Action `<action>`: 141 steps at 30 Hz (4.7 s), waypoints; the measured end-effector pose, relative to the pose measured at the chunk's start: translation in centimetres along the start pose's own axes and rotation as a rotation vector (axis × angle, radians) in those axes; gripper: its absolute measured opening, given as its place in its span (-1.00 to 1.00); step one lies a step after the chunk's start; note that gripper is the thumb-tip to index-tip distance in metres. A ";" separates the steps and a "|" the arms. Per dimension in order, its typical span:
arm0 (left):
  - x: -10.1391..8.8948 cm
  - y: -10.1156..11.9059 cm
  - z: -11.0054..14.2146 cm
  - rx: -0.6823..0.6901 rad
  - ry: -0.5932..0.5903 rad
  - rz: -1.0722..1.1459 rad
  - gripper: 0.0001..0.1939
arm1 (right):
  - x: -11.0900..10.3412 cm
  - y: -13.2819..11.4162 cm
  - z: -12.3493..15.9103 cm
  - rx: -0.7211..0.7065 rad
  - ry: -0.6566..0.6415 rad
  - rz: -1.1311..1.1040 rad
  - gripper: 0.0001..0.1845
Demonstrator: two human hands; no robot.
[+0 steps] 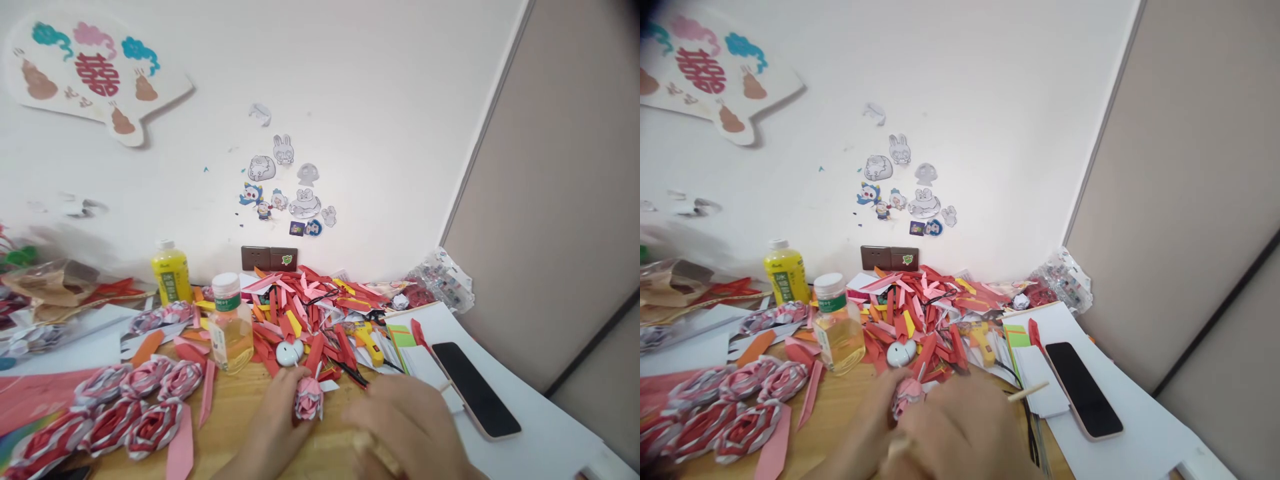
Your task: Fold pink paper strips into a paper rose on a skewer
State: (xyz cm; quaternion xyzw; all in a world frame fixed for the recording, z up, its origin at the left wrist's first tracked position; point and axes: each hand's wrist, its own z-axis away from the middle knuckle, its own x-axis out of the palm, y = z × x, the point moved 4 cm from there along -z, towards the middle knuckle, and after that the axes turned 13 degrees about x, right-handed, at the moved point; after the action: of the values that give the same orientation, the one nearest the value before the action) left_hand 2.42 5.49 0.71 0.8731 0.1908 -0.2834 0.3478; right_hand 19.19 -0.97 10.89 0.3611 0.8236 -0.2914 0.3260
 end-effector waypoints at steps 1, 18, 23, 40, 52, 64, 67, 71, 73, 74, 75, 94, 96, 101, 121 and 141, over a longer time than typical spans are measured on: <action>0.1 0.0 0.0 -0.001 0.002 0.002 -0.64 | 0.4 -0.4 -1.0 -0.016 -0.016 -0.002 -0.83; 0.0 0.2 -0.4 0.062 -0.017 -0.032 -0.66 | 7.8 1.5 -3.2 0.061 -0.319 0.176 -0.94; -0.1 0.2 -0.3 0.079 -0.013 -0.077 -0.63 | 7.8 1.9 -3.3 0.107 -0.334 0.126 -0.91; -0.3 0.3 -0.2 0.084 0.084 -0.078 -0.60 | 7.9 1.8 -3.0 0.072 -0.173 0.153 -0.89; -0.3 0.1 -0.1 0.105 0.038 -0.144 -0.57 | 8.3 0.7 -2.2 -0.228 0.104 0.347 -0.72; -0.6 -0.1 -0.3 0.077 0.088 -0.110 -0.63 | 8.9 1.5 -2.2 -0.172 0.104 0.278 -0.70; -0.7 0.1 -0.2 0.059 0.086 -0.075 -0.66 | 8.6 2.1 -2.6 -0.015 0.040 0.191 -0.72; -0.6 0.1 -0.2 0.047 0.074 -0.059 -0.69 | 8.7 2.4 -2.9 0.123 -0.078 0.095 -0.80; -0.5 0.1 -0.2 0.044 0.076 -0.064 -0.70 | 8.8 2.5 -3.0 0.152 -0.113 0.075 -0.83; -0.5 0.0 -0.3 0.046 0.078 -0.066 -0.70 | 8.9 2.5 -3.0 0.167 -0.131 0.064 -0.84; -0.5 0.0 -0.3 0.047 0.078 -0.067 -0.70 | 8.9 2.5 -3.1 0.184 -0.149 0.052 -0.85; 0.1 -0.4 0.0 0.031 0.045 0.051 -0.54 | 7.6 3.5 -4.0 0.254 -0.302 -0.070 -0.86; 0.4 -0.3 0.1 0.035 0.032 0.138 -0.49 | 7.5 4.0 -4.1 0.292 -0.299 -0.085 -0.89; 1.2 -0.9 0.7 -0.054 0.101 0.385 -0.47 | 8.3 4.8 -4.1 0.339 -0.358 -0.101 -0.71; 0.6 -2.1 0.0 -0.258 0.218 0.493 -0.52 | 8.3 3.3 -3.4 0.223 -0.214 -0.059 -0.84; -0.8 -0.2 0.2 -0.100 0.131 -0.030 -0.62 | 7.8 2.2 -3.0 0.043 -0.059 -0.020 -0.75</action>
State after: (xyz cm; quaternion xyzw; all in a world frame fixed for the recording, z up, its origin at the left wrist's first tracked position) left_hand 1.65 5.37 1.02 0.8683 0.2403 -0.2209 0.3736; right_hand 15.79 5.61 6.37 0.3509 0.8108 -0.3229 0.3393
